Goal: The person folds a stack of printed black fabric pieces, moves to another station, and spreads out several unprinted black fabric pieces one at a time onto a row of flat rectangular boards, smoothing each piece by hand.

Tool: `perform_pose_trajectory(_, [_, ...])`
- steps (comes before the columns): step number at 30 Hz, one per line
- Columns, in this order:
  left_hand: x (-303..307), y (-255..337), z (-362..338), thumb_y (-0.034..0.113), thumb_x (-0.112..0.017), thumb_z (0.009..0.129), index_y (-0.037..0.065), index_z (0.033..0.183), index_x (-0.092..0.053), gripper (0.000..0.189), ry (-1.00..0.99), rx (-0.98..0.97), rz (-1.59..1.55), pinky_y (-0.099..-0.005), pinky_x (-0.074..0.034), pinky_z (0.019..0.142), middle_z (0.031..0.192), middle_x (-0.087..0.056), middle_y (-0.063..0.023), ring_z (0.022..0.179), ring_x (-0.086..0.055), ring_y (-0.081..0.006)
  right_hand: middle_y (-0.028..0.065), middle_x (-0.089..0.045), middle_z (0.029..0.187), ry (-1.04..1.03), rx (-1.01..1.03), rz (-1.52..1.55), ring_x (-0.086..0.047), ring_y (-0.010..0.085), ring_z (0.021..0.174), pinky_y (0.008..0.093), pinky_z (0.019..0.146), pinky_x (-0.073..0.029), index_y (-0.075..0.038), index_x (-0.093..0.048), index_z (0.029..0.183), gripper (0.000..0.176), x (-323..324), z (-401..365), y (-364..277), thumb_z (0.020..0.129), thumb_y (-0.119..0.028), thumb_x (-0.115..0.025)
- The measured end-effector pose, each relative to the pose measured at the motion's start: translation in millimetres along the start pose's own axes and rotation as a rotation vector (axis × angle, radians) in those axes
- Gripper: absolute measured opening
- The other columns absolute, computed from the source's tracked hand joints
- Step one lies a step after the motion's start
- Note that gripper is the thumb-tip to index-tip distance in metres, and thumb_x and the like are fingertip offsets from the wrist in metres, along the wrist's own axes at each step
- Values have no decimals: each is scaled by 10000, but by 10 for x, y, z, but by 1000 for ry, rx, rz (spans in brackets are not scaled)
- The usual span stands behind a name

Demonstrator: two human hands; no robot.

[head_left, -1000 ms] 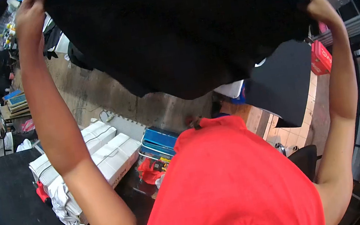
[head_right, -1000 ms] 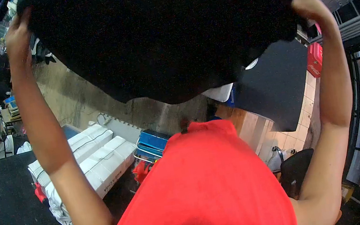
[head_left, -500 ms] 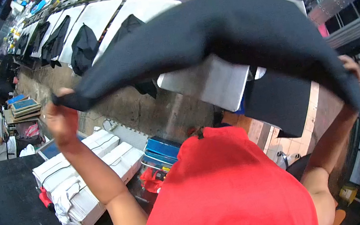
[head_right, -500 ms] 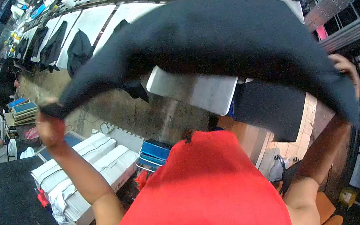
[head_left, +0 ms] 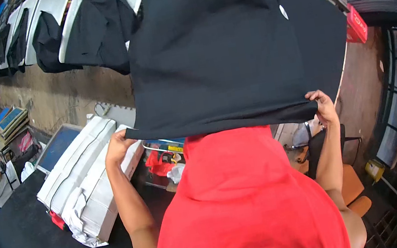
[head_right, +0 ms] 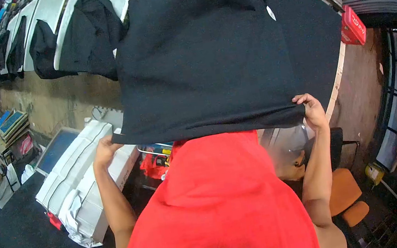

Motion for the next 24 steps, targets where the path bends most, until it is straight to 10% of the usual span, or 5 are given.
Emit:
perform_pose_trajectory(4, [194, 730, 172, -57, -622, 762, -50, 1013, -665, 255, 94, -40, 235, -302, -466, 877, 989, -692, -52, 923, -625, -165, 114, -630, 962, -131, 27, -232, -556, 211, 985, 343, 946, -396, -59, -537, 834, 146, 16, 313, -467, 808, 70, -474])
perform_pose_trajectory(7, [232, 996, 886, 34, -641, 829, -54, 1162, -588, 348, 84, -331, -437, -303, -466, 881, 1100, -658, -97, 943, -625, -189, 20, -550, 813, 64, 89, 150, -535, 111, 699, 229, 610, -448, -86, -543, 868, 233, 29, 902, -639, 890, -280, -670])
perform_pose_trajectory(12, [-245, 855, 1741, 198, -714, 855, -63, 1266, -514, 526, 298, 29, -370, -281, -469, 861, 1163, -622, -115, 984, -612, -161, -12, -533, 745, 356, -225, -82, -425, 70, 496, 195, 425, -339, -86, -570, 828, 241, 198, 1616, -363, 884, -289, -686])
perform_pose_trajectory(24, [-237, 483, 1849, 166, -706, 859, -13, 1155, -568, 372, 254, 97, -447, -272, -492, 834, 1054, -653, -99, 929, -629, -157, -5, -583, 725, 444, -401, -87, -461, 61, 492, 200, 377, -306, -53, -629, 870, 275, 175, 1630, -368, 893, -324, -676])
Point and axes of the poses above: each hand's wrist, its own z-axis towards the middle knuckle, its own x-axis out of the back of the hand, y = z × x, the point moved 5 cm from there along z, towards the middle knuckle
